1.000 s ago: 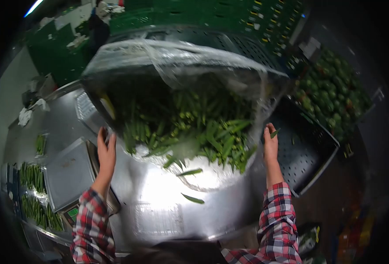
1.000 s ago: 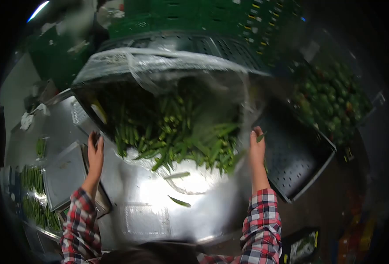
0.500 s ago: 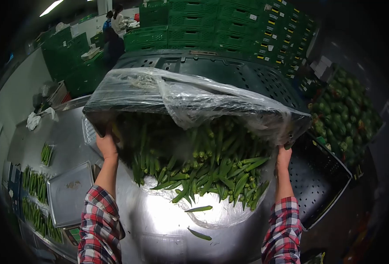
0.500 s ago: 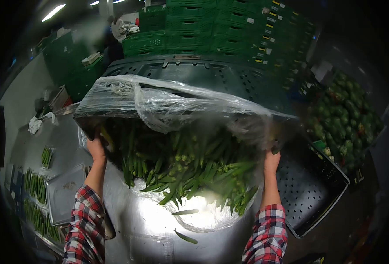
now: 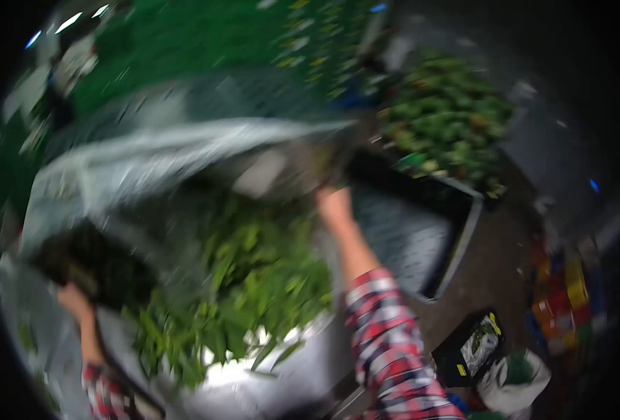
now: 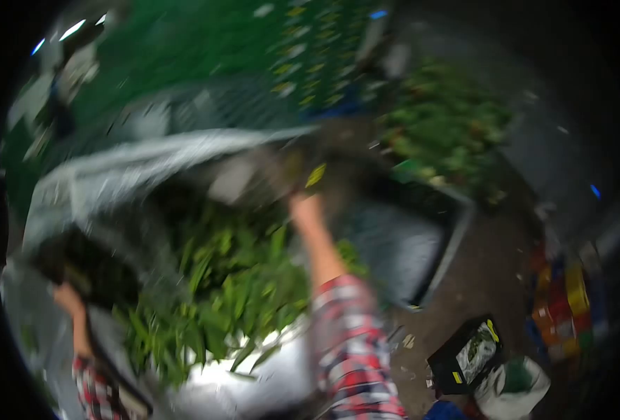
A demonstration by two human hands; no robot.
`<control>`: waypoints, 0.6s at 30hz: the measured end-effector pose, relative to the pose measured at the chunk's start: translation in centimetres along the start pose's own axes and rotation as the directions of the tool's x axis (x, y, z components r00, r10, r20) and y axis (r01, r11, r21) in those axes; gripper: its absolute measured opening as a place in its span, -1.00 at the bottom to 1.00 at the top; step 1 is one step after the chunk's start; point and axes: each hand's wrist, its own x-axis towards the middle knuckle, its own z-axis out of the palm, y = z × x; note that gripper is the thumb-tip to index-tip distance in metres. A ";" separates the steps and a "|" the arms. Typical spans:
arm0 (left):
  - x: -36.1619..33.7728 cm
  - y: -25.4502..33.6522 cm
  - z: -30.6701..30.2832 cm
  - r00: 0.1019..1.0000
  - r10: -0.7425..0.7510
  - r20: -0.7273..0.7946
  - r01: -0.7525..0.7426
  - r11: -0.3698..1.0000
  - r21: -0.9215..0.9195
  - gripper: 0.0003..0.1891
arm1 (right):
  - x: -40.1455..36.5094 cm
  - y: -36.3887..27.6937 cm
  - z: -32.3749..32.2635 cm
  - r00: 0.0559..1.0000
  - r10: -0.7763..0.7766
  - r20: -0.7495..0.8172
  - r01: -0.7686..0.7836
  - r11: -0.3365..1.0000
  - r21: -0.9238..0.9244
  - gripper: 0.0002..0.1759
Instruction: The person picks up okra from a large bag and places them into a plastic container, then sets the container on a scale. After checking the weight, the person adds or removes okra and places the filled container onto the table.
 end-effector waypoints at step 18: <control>0.7 6.7 -1.6 0.982 -0.177 -0.063 0.107 0.802 -0.588 -0.49 | 0.5 2.9 1.9 0.993 0.052 0.102 -0.071 0.978 0.196 -0.45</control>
